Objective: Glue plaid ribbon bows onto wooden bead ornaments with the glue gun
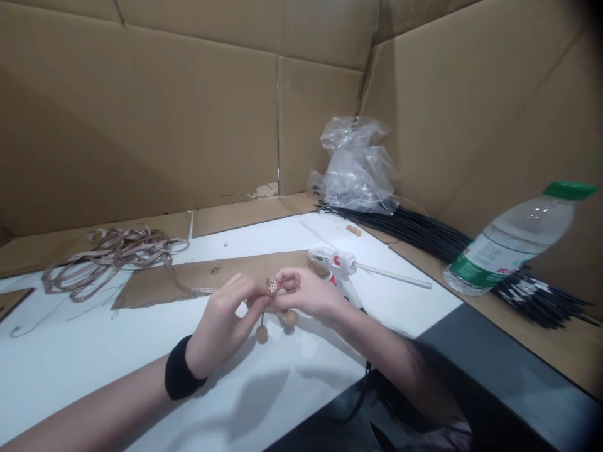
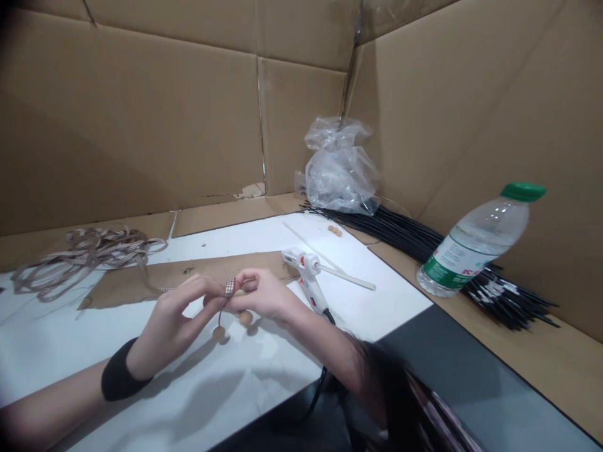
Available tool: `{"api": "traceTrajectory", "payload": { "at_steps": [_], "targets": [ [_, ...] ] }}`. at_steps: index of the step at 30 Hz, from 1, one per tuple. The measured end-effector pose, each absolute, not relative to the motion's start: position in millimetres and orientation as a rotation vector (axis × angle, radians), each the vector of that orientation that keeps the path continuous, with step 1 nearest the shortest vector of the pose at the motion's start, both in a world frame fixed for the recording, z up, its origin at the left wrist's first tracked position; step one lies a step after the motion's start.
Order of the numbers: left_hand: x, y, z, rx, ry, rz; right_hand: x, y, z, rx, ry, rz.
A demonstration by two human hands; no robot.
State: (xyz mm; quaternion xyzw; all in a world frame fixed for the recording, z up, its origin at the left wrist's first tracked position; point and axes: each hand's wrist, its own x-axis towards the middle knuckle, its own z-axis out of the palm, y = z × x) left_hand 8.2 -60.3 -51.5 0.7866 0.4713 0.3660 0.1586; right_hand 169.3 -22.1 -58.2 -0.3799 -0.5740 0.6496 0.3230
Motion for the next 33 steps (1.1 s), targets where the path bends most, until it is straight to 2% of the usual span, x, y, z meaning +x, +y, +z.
{"api": "traceTrajectory", "payload": {
  "at_steps": [6, 15, 25, 30, 33],
  "targets": [
    [9, -62, -47, 2.219, 1.343, 0.99, 173, -23, -50, -1.0, -1.458, 1.725],
    [10, -66, -53, 2.175, 1.342, 1.25, 173, -21, -49, -0.955, -1.371, 1.834],
    [12, -67, -48, 2.277, 1.306, 1.145, 175, -27, -49, -0.993, -1.249, 1.841],
    [14, -65, -51, 1.977, 1.236, 1.214, 168, -31, -45, -1.033, -1.313, 1.758],
    [15, -62, -52, 1.796, 1.225, 1.252, 168, -38, -43, -1.044, -1.362, 1.565]
  ]
}}
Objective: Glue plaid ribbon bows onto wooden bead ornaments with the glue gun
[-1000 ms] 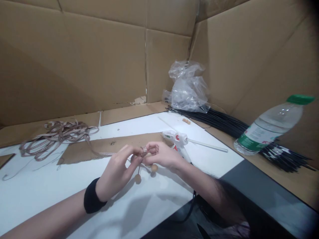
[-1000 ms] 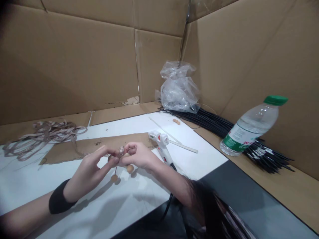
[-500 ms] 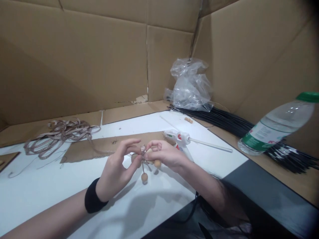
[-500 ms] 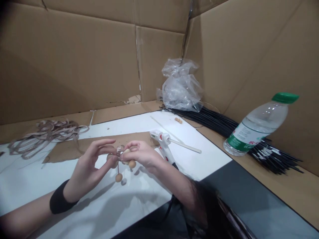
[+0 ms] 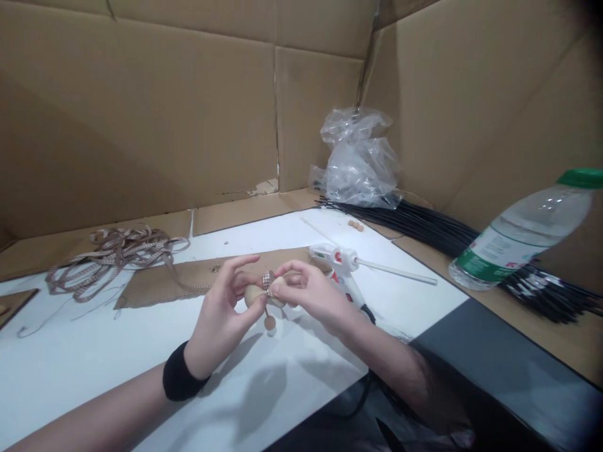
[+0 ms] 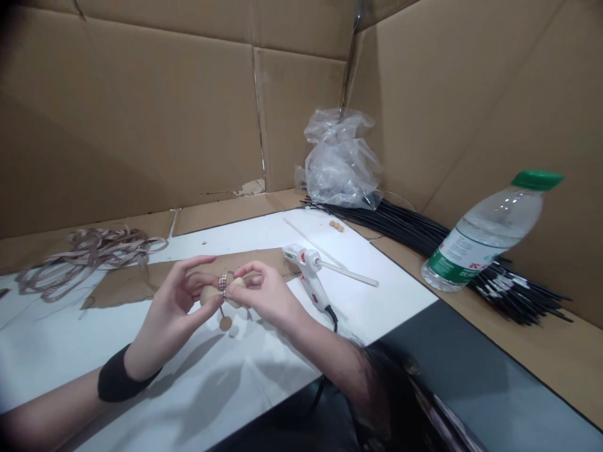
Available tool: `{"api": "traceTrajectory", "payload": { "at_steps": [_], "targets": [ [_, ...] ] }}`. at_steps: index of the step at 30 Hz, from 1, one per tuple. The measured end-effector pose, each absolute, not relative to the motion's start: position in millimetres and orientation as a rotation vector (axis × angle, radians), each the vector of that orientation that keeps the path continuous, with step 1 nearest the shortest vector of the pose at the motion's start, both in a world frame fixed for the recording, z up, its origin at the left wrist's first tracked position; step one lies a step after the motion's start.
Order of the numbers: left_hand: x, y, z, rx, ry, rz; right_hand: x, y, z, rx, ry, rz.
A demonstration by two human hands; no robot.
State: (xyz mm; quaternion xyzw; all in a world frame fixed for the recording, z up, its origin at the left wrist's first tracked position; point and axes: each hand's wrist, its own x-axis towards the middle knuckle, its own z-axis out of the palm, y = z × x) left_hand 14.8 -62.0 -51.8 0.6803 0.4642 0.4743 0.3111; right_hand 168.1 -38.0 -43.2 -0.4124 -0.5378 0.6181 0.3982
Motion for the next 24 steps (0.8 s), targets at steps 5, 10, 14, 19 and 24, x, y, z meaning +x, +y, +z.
{"api": "traceTrajectory", "payload": {
  "at_steps": [5, 10, 14, 19, 24],
  "targets": [
    [14, -57, -55, 1.674, 1.251, 1.344, 206, -61, -61, -1.232, -1.56, 0.765],
    [16, -60, -52, 1.659, 1.281, 1.354, 261, -59, -99, -1.667, -1.29, 0.296],
    [17, -65, -49, 1.649, 1.3, 1.337, 268, -38, -107, -1.717, -1.488, 0.522],
    [15, -68, -49, 1.605, 1.274, 1.364, 253, -18, -92, -1.605, -1.712, 0.597],
    [13, -68, -51, 1.597, 1.319, 1.356, 253, -32, -77, -1.571, -1.744, 0.538]
  ]
}}
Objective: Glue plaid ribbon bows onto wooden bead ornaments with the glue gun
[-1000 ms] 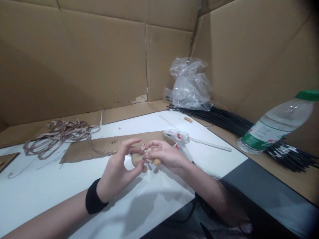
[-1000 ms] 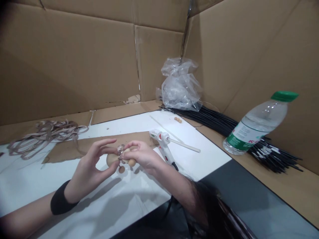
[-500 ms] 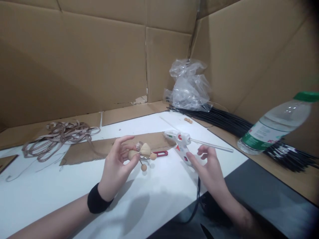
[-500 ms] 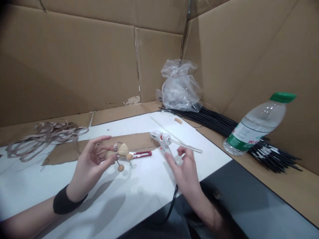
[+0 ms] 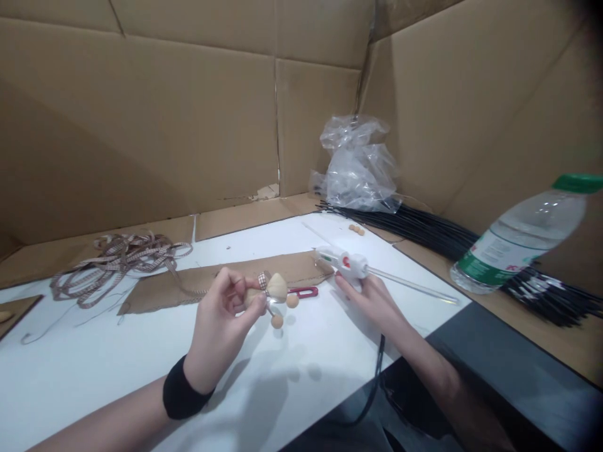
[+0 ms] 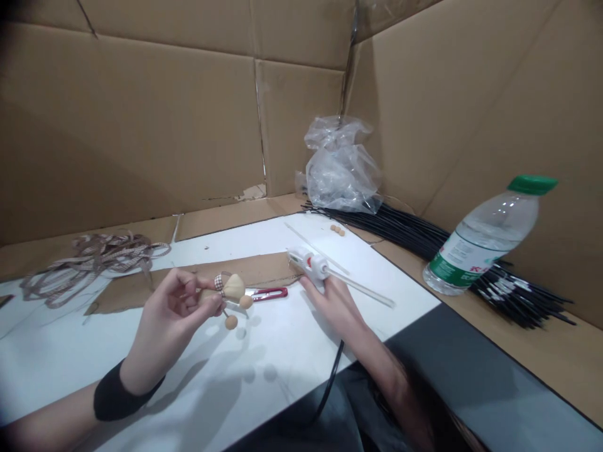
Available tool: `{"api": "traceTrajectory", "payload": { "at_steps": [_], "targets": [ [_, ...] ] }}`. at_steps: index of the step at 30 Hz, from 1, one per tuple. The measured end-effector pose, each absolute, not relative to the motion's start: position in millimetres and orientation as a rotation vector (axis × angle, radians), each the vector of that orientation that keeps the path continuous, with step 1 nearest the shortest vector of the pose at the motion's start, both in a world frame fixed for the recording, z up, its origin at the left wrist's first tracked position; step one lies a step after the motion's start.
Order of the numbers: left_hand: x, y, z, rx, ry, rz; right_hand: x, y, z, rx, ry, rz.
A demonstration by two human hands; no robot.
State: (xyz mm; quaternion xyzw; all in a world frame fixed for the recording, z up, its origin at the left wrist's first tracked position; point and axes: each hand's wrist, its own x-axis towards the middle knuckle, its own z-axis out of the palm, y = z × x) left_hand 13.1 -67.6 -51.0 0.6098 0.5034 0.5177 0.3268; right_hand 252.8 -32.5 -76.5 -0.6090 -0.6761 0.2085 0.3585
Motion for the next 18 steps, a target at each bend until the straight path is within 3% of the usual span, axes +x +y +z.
{"api": "traceTrajectory", "payload": {
  "at_steps": [4, 9, 18],
  "targets": [
    [15, -69, -50, 1.566, 1.306, 1.343, 253, -76, -66, -1.611, -1.64, 0.523],
    [16, -72, -47, 1.537, 1.313, 1.306, 245, -121, -79, -1.558, -1.728, 0.748],
    [18, -76, -44, 1.61, 1.379, 1.298, 232, -119, -69, -1.26, -1.934, 0.814]
  ]
}}
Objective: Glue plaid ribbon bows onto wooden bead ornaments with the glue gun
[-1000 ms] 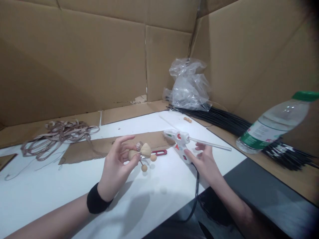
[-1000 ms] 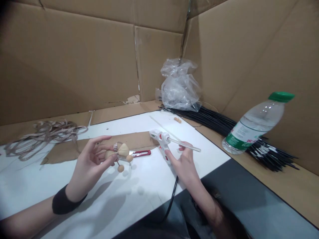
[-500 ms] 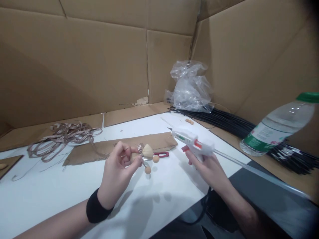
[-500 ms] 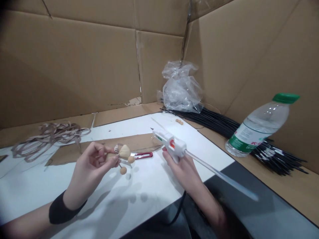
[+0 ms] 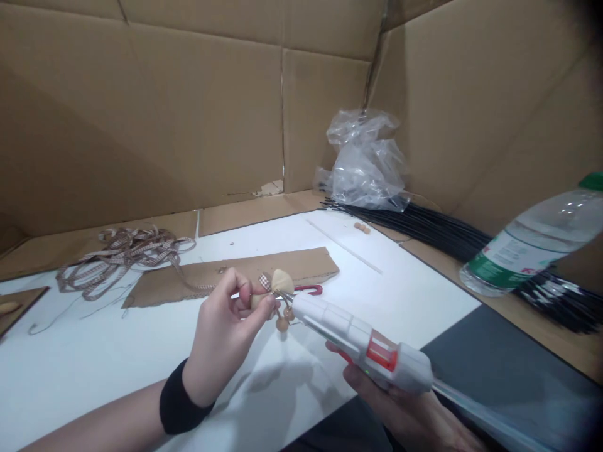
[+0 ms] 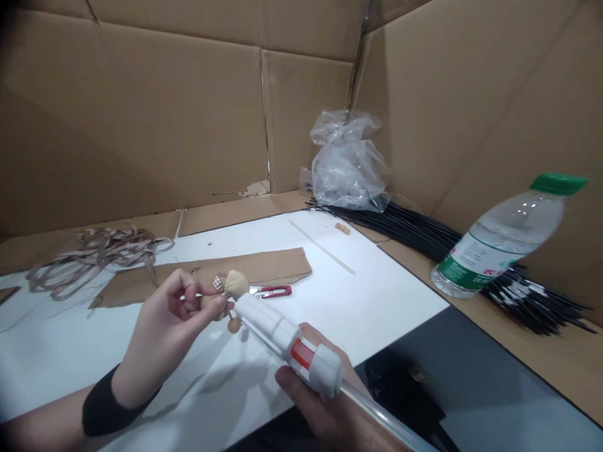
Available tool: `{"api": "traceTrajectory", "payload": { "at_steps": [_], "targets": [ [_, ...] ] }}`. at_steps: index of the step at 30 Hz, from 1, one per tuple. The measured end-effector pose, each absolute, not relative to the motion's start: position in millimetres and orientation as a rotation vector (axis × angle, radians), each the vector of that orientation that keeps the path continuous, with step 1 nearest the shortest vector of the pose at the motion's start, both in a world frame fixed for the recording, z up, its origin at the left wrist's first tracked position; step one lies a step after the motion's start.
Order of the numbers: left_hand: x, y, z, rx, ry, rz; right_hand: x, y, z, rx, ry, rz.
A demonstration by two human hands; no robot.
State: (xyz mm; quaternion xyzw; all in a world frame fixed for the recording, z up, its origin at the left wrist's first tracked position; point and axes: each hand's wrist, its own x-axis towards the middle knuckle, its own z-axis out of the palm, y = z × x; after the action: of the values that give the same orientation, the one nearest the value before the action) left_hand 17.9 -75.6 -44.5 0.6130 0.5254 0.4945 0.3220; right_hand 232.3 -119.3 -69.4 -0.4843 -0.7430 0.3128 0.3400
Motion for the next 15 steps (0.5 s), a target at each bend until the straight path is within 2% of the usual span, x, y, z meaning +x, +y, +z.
{"api": "traceTrajectory", "payload": {
  "at_steps": [15],
  "targets": [
    [19.5, -78.2, -41.8, 1.754, 1.521, 1.275, 231.5, -119.2, -69.7, -1.262, -1.997, 0.773]
  ]
}}
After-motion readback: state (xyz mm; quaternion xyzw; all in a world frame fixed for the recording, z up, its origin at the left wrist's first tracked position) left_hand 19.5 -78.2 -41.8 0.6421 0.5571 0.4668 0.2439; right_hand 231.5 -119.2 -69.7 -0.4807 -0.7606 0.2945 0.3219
